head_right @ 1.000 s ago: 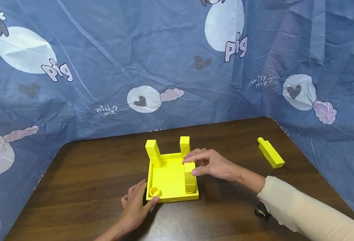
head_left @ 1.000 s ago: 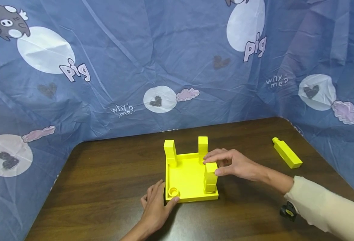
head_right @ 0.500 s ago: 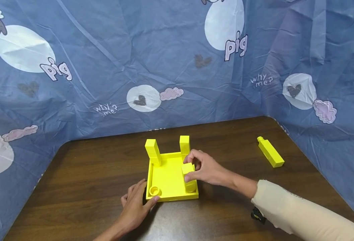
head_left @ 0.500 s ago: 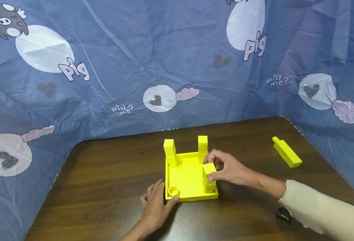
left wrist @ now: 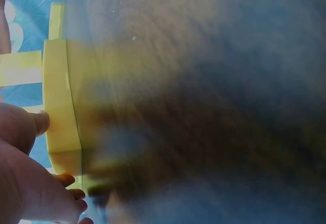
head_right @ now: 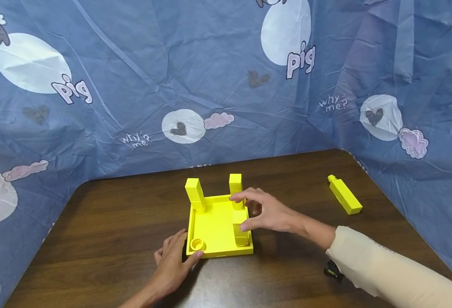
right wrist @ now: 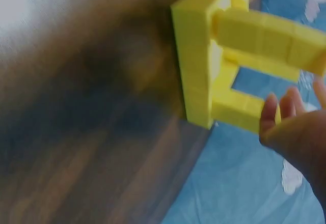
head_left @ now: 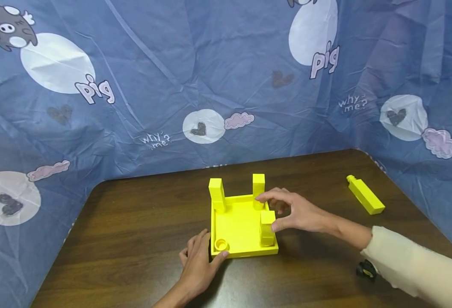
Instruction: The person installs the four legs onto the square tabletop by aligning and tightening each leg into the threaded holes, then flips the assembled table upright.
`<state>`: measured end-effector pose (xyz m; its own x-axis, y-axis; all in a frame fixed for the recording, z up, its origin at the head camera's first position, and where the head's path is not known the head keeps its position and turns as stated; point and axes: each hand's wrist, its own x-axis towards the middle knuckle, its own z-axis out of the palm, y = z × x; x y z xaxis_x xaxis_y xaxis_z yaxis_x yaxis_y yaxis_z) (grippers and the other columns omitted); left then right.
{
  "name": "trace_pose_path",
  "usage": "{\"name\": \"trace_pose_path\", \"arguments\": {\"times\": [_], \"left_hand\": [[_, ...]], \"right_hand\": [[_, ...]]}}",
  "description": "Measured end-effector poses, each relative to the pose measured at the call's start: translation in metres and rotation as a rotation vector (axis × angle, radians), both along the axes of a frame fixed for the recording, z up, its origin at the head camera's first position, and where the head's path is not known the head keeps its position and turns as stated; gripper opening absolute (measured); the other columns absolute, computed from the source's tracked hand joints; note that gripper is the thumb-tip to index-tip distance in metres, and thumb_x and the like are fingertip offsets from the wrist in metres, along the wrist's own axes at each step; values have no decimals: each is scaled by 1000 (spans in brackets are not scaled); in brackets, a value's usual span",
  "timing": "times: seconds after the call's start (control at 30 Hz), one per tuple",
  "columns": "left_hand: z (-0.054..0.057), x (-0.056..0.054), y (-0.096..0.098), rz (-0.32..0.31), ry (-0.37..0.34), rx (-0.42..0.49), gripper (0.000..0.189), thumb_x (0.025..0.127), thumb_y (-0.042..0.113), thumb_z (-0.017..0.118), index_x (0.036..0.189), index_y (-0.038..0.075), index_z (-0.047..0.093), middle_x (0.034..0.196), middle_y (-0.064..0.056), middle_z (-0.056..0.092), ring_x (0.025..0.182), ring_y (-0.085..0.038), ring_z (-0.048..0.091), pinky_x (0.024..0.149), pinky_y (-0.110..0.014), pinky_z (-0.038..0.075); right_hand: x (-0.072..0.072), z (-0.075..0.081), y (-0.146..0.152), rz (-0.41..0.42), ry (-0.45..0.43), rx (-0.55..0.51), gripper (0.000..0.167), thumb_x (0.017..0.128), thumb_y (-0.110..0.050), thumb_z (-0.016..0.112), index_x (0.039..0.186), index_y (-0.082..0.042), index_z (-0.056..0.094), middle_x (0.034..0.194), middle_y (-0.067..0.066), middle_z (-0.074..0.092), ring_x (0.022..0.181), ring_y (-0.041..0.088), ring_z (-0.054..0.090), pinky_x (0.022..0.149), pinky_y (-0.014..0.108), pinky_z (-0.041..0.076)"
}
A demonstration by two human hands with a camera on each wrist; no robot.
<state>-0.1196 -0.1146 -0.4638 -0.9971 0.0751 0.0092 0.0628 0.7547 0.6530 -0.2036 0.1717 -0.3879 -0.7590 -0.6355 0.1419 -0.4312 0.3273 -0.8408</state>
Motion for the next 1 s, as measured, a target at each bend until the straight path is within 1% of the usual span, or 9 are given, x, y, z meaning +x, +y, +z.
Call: {"name": "trace_pose_path", "arguments": {"times": [0.07, 0.17, 0.27, 0.43, 0.57, 0.67, 0.87, 0.93, 1.0], "left_hand": [[0, 0, 0, 1, 1, -3, 61, 89, 39, 67, 137, 7, 46, 147, -16, 38, 132, -34, 29, 94, -58, 15], [0, 0, 0, 1, 5, -6, 62, 89, 39, 67, 137, 6, 46, 147, -16, 39, 132, -34, 30, 94, -59, 15], [0, 0, 1, 1, 9, -8, 62, 89, 39, 67, 136, 6, 46, 147, -16, 39, 132, -34, 30, 94, -59, 16], [0, -1, 1, 4, 15, -10, 61, 88, 39, 68, 136, 6, 47, 147, -16, 39, 132, -34, 30, 94, -59, 16], [0, -1, 2, 3, 21, -10, 60, 89, 38, 68, 136, 7, 47, 146, -15, 39, 132, -34, 31, 94, -58, 16], [-1, 0, 2, 4, 29, -7, 59, 89, 38, 67, 135, 7, 48, 146, -15, 40, 132, -33, 31, 94, -58, 16], [-2, 0, 1, 3, 35, -8, 59, 89, 38, 67, 135, 7, 47, 146, -15, 40, 132, -33, 31, 94, -58, 16], [-2, 0, 1, 2, 30, -11, 60, 89, 38, 67, 135, 6, 47, 146, -16, 40, 132, -33, 31, 94, -58, 16], [-1, 0, 0, 0, 25, -13, 59, 89, 38, 67, 135, 6, 47, 146, -16, 40, 132, -34, 31, 93, -58, 16]], "right_hand": [[-4, 5, 4, 55, -28, 24, 58, 79, -23, 80, 133, -23, 58, 134, -3, 53, 115, 30, 46, 88, 44, 45], [-8, 8, 6, 118, -57, 52, 47, 83, -25, 75, 129, -24, 62, 136, -3, 52, 121, 27, 41, 89, 47, 44], [-9, 9, 5, 133, -49, 58, 38, 84, -23, 74, 121, -22, 67, 134, 1, 54, 120, 26, 42, 87, 44, 45], [-7, 6, -1, 38, -29, 35, 31, 76, -23, 82, 101, -20, 66, 120, 5, 60, 109, 28, 48, 84, 42, 47], [-4, 0, -5, -26, -3, 11, 34, 70, -22, 87, 90, -15, 59, 111, 6, 62, 98, 32, 53, 81, 41, 49], [-1, -4, -8, -53, 12, -9, 37, 69, -19, 88, 84, -12, 55, 109, 6, 62, 94, 29, 54, 79, 41, 49], [3, -10, -8, -101, 37, -18, 41, 68, -19, 88, 84, -12, 52, 108, 4, 62, 94, 23, 54, 79, 40, 48], [2, -10, -6, -84, 30, -15, 41, 69, -19, 88, 91, -12, 54, 109, 4, 60, 96, 24, 52, 80, 39, 48], [1, -8, -3, -39, 24, -9, 44, 70, -19, 86, 103, -12, 57, 114, 4, 58, 101, 26, 51, 81, 38, 48]]}}
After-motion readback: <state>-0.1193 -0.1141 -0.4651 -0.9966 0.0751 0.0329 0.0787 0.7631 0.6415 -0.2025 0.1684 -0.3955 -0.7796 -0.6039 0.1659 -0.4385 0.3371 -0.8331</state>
